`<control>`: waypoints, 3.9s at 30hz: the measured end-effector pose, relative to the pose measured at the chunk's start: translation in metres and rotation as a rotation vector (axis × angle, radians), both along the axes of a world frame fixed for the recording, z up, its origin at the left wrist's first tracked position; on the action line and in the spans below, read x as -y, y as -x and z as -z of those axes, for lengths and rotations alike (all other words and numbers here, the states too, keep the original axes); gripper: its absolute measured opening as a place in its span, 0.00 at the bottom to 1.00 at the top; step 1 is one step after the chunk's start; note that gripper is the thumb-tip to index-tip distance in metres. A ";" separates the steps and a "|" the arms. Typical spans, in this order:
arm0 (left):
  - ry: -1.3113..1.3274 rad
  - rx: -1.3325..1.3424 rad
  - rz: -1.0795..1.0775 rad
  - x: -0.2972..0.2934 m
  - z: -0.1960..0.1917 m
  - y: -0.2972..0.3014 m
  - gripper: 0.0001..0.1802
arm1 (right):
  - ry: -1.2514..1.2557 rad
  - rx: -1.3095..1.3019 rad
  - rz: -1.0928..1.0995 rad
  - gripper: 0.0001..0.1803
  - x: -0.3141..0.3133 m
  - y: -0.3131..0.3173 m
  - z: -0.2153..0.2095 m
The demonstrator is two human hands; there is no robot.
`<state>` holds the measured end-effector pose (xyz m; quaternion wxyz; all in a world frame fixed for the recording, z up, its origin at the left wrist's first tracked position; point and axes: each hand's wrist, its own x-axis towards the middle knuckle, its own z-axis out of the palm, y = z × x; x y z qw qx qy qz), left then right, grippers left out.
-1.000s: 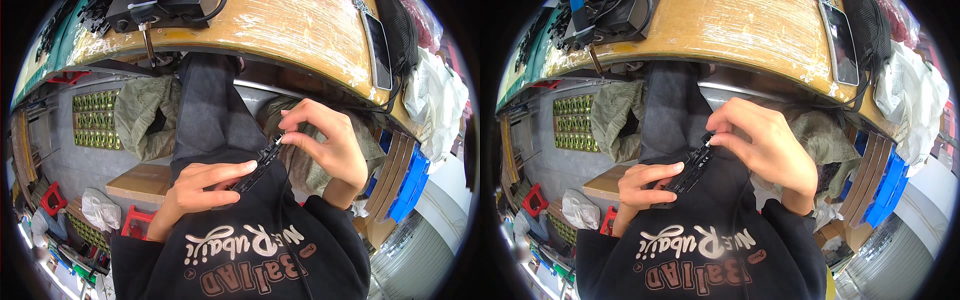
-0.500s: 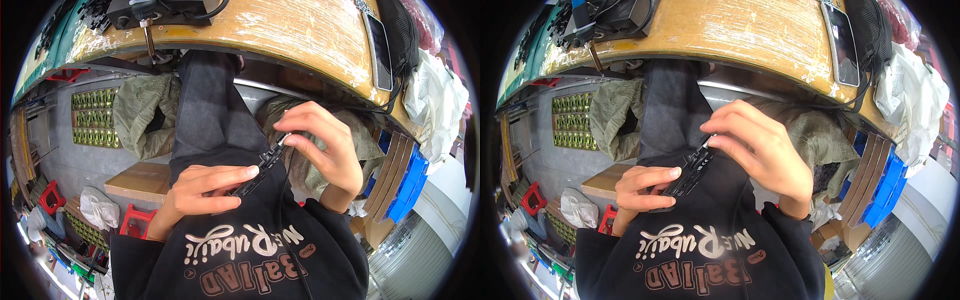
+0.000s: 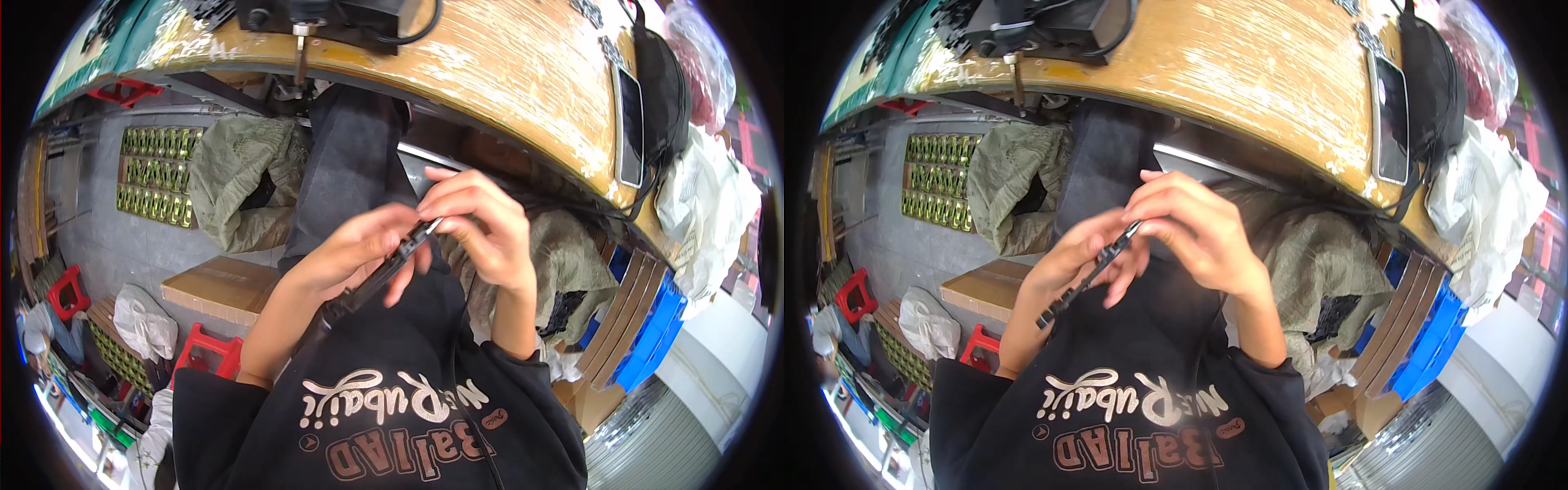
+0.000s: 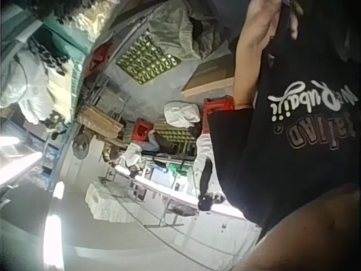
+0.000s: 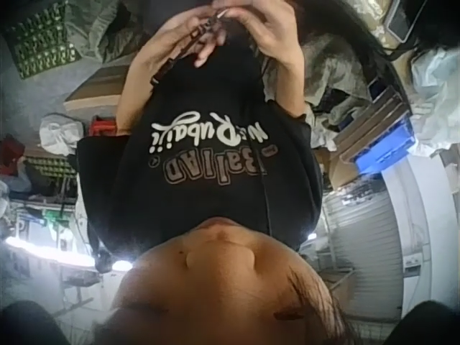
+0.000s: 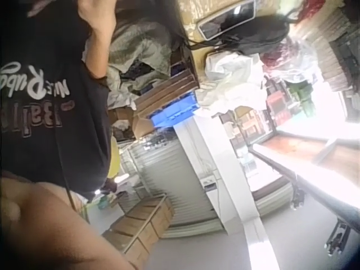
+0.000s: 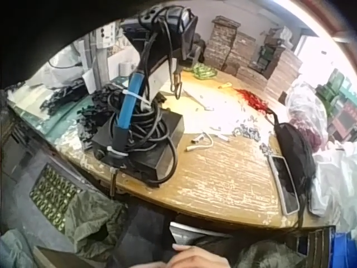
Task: The person inserts small metal pins into a black plastic electronic housing by hand.
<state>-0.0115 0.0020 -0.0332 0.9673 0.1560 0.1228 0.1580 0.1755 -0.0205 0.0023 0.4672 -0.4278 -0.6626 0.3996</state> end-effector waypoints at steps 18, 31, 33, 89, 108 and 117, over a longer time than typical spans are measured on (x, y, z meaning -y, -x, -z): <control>-0.564 -0.672 -0.759 -0.048 -0.005 0.029 0.12 | 0.964 -0.419 -0.055 0.16 -0.031 0.074 0.011; -0.603 -0.648 -0.781 -0.063 -0.011 0.025 0.12 | 0.846 -0.532 0.070 0.10 -0.033 0.080 0.003; -0.617 -0.634 -0.784 -0.062 -0.011 0.025 0.12 | 0.859 -0.560 0.081 0.10 -0.032 0.081 0.002; -0.604 -1.046 -0.411 -0.015 0.099 0.049 0.18 | 0.349 0.158 1.962 0.14 0.275 -0.156 0.121; -1.044 -1.236 -1.196 -0.119 0.002 0.140 0.14 | -0.047 0.015 1.326 0.08 0.097 -0.138 -0.007; -1.886 -1.350 -0.894 -0.220 -0.061 0.078 0.23 | -0.248 1.250 0.762 0.18 -0.097 -0.194 -0.034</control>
